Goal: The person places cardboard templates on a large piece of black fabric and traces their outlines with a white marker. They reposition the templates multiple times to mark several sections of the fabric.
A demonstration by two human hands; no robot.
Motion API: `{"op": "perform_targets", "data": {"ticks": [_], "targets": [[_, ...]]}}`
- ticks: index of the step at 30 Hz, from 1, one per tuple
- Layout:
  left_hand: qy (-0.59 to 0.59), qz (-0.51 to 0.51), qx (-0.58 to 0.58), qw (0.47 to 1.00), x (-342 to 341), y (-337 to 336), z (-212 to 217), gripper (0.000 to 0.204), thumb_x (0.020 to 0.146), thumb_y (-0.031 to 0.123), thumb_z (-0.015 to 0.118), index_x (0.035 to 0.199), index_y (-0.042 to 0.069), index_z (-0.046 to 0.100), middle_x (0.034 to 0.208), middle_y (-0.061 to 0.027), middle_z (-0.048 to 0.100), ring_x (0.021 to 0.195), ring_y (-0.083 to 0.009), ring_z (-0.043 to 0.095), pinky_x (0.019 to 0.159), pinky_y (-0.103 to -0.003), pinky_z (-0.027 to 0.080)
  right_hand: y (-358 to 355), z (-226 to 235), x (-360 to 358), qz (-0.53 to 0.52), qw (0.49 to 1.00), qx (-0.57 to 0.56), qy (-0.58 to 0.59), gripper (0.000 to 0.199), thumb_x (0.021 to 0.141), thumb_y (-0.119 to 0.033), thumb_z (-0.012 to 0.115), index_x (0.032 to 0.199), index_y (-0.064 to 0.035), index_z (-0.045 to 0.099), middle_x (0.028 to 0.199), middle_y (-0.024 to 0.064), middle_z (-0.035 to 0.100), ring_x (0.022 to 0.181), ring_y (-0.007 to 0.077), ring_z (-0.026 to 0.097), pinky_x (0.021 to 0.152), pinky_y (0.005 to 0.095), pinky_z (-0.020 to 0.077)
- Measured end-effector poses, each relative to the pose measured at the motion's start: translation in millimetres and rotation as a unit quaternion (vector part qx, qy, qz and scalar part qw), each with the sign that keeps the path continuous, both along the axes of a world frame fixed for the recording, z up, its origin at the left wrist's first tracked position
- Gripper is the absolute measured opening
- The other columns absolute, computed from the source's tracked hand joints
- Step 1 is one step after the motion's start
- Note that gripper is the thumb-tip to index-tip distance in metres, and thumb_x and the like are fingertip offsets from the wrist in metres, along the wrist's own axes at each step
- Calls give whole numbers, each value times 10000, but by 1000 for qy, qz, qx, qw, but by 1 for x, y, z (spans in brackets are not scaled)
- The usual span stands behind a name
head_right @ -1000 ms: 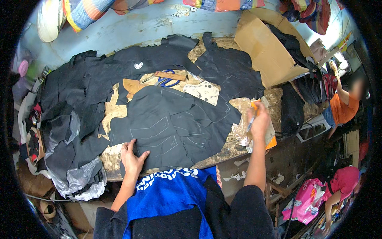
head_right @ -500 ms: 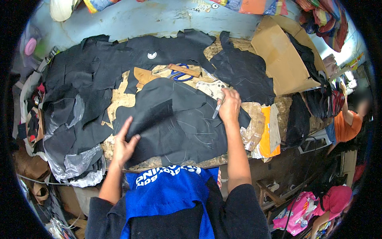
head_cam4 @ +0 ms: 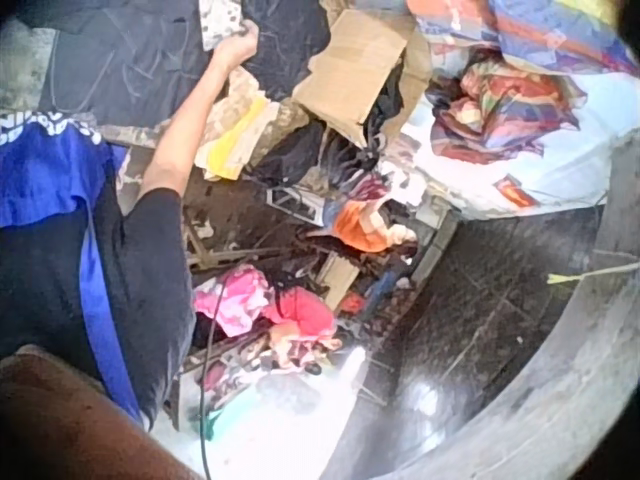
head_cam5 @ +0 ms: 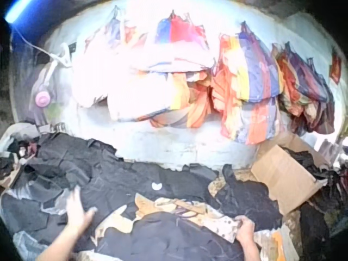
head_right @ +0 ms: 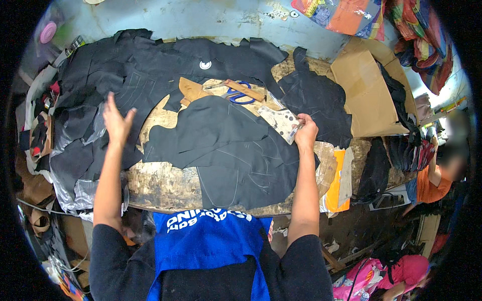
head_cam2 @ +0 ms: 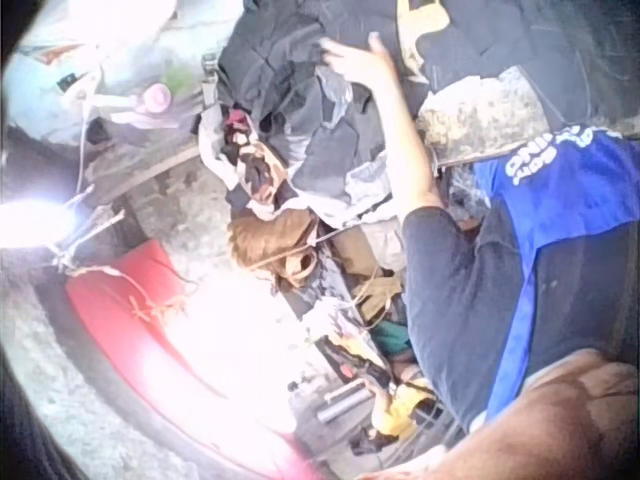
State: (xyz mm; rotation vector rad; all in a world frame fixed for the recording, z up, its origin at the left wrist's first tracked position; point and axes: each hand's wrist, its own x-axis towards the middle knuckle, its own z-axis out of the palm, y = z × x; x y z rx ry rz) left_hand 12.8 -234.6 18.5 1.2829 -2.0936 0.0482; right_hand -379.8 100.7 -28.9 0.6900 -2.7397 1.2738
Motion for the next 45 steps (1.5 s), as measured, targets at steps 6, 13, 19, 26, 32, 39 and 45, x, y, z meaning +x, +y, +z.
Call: {"op": "perform_targets", "data": {"ticks": [6,13,19,26,32,39,45], "targets": [[-59,-140,261,953,-68,95,-26,870,627,399,799,1316,35,412,750,-132,643,758,-297,644,721,-414,494,-5,7,-1,-4,994,-112,7,260,668,82,663,890,-33,594,751,10,571,668,83,524,628,223,435],[151,-212,417,871,-84,103,-26,896,637,-2,750,1408,89,302,992,-134,625,907,-204,614,801,-296,473,16,31,-7,46,926,-373,-29,305,731,113,649,992,-6,547,883,48,570,809,111,549,749,227,456],[220,-293,525,768,-26,99,-31,915,644,-117,672,1432,12,226,1368,-174,422,1255,-220,406,1054,-285,290,15,25,20,93,876,-421,-215,345,709,114,668,1011,-2,549,914,83,610,840,142,590,787,254,492],[181,-355,550,734,4,114,-35,830,679,-143,603,1421,92,314,1298,-110,501,1170,-171,462,1001,-270,347,-30,20,76,204,810,-430,-344,332,693,119,685,981,6,565,919,113,642,837,163,624,765,266,509],[153,-332,547,753,-3,125,-27,816,674,-113,627,1407,78,325,1286,-147,510,1149,-211,497,965,-276,395,-61,22,114,259,796,-395,-378,275,719,112,672,945,-7,569,886,98,636,822,149,616,734,258,511],[160,-307,119,931,-13,187,-18,392,735,8,671,1115,20,575,1054,-166,619,1013,-324,581,847,-367,476,-83,-7,155,336,825,-285,-355,236,735,105,660,924,-4,567,894,89,635,828,136,610,757,265,510],[-213,-361,290,860,-32,230,-34,799,834,508,552,1352,-60,334,1475,-245,177,1394,-381,92,1056,-637,87,-110,-19,179,359,875,-212,-245,194,855,49,560,1045,25,589,944,90,652,902,148,626,759,254,499]]}}
